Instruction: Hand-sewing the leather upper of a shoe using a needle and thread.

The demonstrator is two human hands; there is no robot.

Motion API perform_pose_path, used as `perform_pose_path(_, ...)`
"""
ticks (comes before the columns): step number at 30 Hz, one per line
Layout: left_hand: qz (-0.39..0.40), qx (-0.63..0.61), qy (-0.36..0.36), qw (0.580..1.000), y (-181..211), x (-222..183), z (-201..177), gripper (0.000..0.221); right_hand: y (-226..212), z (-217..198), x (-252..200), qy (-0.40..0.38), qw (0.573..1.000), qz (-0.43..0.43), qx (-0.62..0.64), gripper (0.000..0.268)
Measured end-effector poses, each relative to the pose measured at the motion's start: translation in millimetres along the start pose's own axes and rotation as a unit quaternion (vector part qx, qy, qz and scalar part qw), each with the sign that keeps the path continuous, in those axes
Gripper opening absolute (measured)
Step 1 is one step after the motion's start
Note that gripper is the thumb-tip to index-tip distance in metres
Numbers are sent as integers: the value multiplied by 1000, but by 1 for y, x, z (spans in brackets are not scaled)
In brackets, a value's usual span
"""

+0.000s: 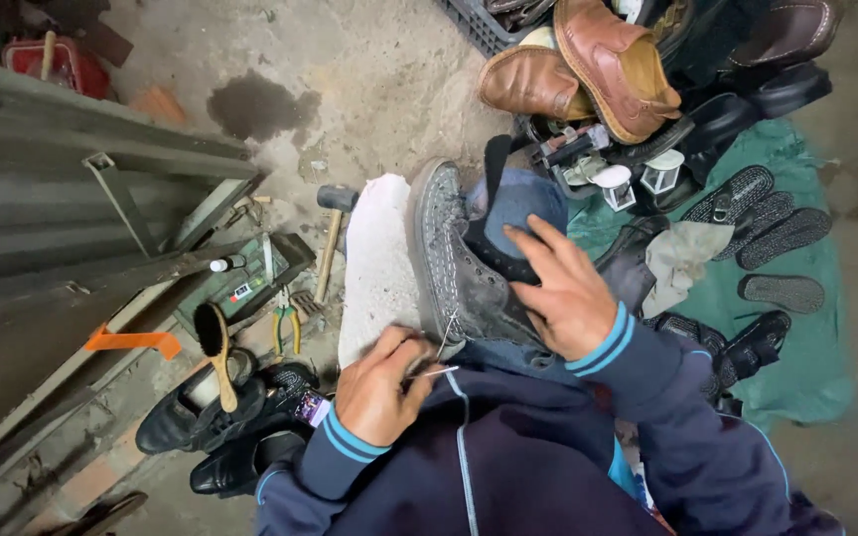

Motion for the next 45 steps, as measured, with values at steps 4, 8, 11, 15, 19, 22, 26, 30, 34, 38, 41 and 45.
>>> perform_pose_path(4, 11, -6, 87, 996, 12, 6, 5, 32, -6, -17, 4, 25, 999, -22, 28, 24)
perform_pose_path(8, 30, -51, 126, 990, 6, 22, 24, 19, -7, -35, -2, 53, 981, 100, 156, 10)
perform_pose_path(11, 51, -74, 108, 990, 8, 26, 28, 10, -9, -44, -4, 112, 940, 174, 270, 18)
perform_pose_path(15, 46, -85, 87, 992, 12, 24, 24, 13, -7, -30, -14, 277, 746, 193, 574, 26)
perform_pose_path(19, 44, -103, 114, 987, 17, 27, 32, 24, 1, -11, -18, 287, 664, 131, 678, 22)
perform_pose_path(22, -19, -77, 123, 989, 8, 31, 40, 27, 4, 1, -9, 333, 594, 94, 726, 23)
perform_pose_path(26, 40, -138, 73, 987, 21, 29, 23, 17, 6, 5, -12, 339, 600, 195, 698, 24)
perform_pose_path(30, 5, -152, 70, 986, 23, 26, 25, 17, 20, 24, -35, 342, 595, 261, 679, 21)
perform_pose_path(34, -19, -112, 45, 992, 12, 33, 40, 37, 27, 33, -40, 346, 586, 257, 686, 18)
perform_pose_path(38, -4, -132, 17, 991, 11, 36, 46, 33, 31, 39, -44, 354, 575, 285, 680, 17)
perform_pose_path(41, -17, -132, 2, 991, 13, 34, 43, 24, 31, 39, -44, 356, 570, 289, 682, 18)
perform_pose_path(45, -36, -159, 18, 987, 14, 31, 40, 13, 30, 39, -44, 359, 570, 304, 674, 17)
Point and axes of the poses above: each hand's wrist, its own x-axis towards the middle knuckle, its own z-axis out of the palm, y = z × x, the point moved 2 cm from there along x, towards the middle knuckle, and after that the axes turned 14 degrees about -z, right-handed, at the moved point
